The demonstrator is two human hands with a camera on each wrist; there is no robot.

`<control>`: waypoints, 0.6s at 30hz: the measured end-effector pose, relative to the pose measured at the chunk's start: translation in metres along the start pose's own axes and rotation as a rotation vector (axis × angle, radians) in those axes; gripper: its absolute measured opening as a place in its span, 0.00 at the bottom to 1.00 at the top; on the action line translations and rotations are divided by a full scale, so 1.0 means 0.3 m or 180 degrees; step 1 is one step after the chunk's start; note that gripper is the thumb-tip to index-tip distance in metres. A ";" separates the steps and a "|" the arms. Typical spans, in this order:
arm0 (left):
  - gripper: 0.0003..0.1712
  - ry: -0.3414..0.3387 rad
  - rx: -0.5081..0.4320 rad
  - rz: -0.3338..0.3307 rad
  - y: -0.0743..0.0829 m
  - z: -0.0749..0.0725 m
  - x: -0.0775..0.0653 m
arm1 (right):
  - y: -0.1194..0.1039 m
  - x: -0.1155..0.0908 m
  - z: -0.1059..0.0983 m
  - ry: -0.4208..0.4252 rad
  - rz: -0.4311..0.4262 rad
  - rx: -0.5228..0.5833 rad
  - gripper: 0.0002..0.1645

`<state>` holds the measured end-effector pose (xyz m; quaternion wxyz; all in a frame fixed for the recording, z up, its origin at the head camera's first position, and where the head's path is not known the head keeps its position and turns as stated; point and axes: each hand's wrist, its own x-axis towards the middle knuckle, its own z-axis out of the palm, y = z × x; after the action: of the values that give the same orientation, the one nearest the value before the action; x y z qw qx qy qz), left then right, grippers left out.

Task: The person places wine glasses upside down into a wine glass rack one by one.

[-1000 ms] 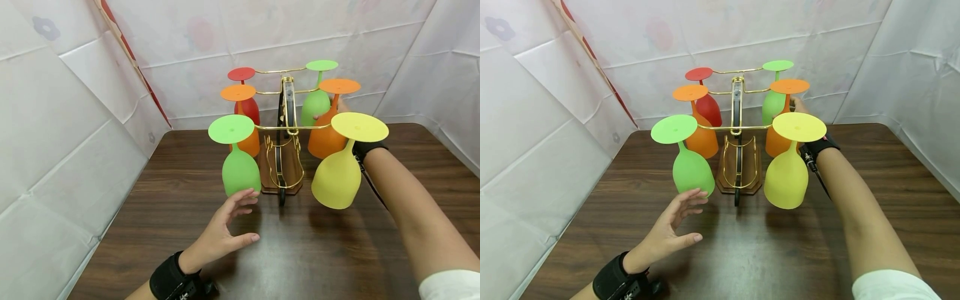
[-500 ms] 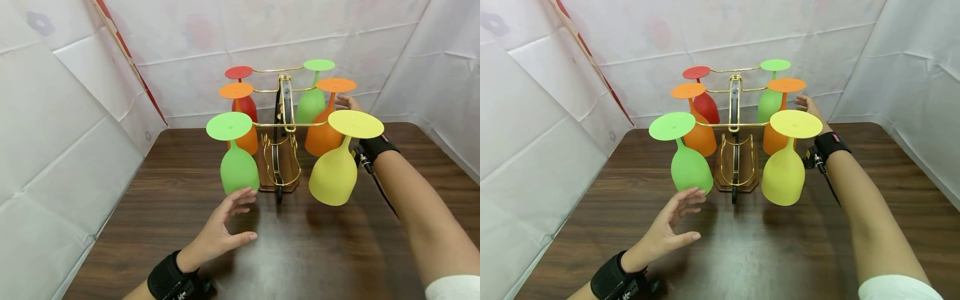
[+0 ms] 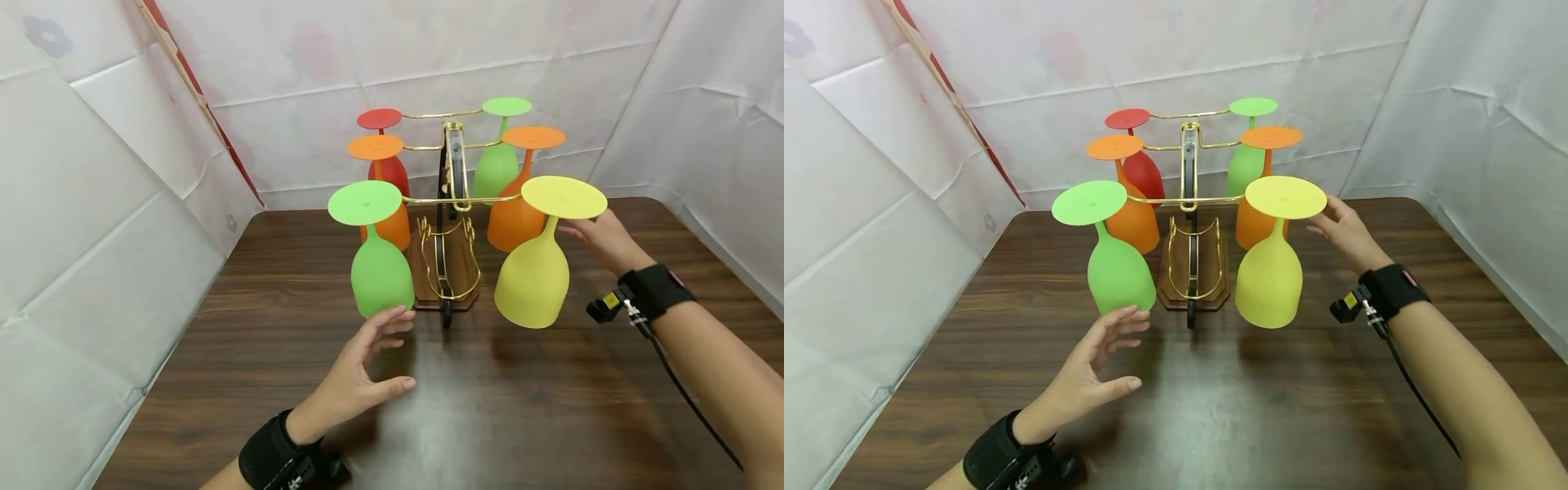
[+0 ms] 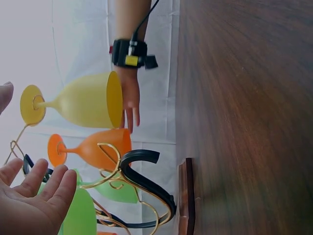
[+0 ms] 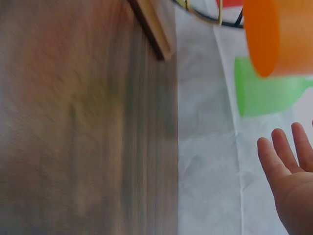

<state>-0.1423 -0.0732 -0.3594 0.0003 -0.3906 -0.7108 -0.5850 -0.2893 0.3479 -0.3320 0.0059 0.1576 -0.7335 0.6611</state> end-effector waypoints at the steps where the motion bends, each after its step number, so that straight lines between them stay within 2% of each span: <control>1: 0.46 -0.0004 0.0008 -0.0004 -0.002 -0.001 0.001 | -0.003 -0.022 0.007 0.0011 0.0078 0.0030 0.26; 4: 0.45 -0.0002 0.0016 0.0009 -0.008 -0.004 0.006 | -0.022 -0.090 0.028 -0.0072 0.0154 -0.0181 0.31; 10: 0.45 0.0036 -0.0014 0.0029 -0.019 -0.003 0.008 | -0.041 -0.217 0.088 -0.0068 -0.0006 -0.0449 0.25; 14: 0.46 0.0056 0.0003 0.0022 -0.024 -0.002 0.005 | -0.038 -0.298 0.125 -0.0133 -0.0131 -0.0439 0.25; 18: 0.47 0.0102 0.0052 -0.0004 -0.029 -0.009 0.004 | -0.052 -0.353 0.144 -0.0255 -0.0296 -0.0231 0.26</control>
<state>-0.1492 -0.0750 -0.3652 0.0146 -0.3807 -0.7157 -0.5853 -0.1763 0.3284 -0.3454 0.0130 0.2174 -0.7485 0.6263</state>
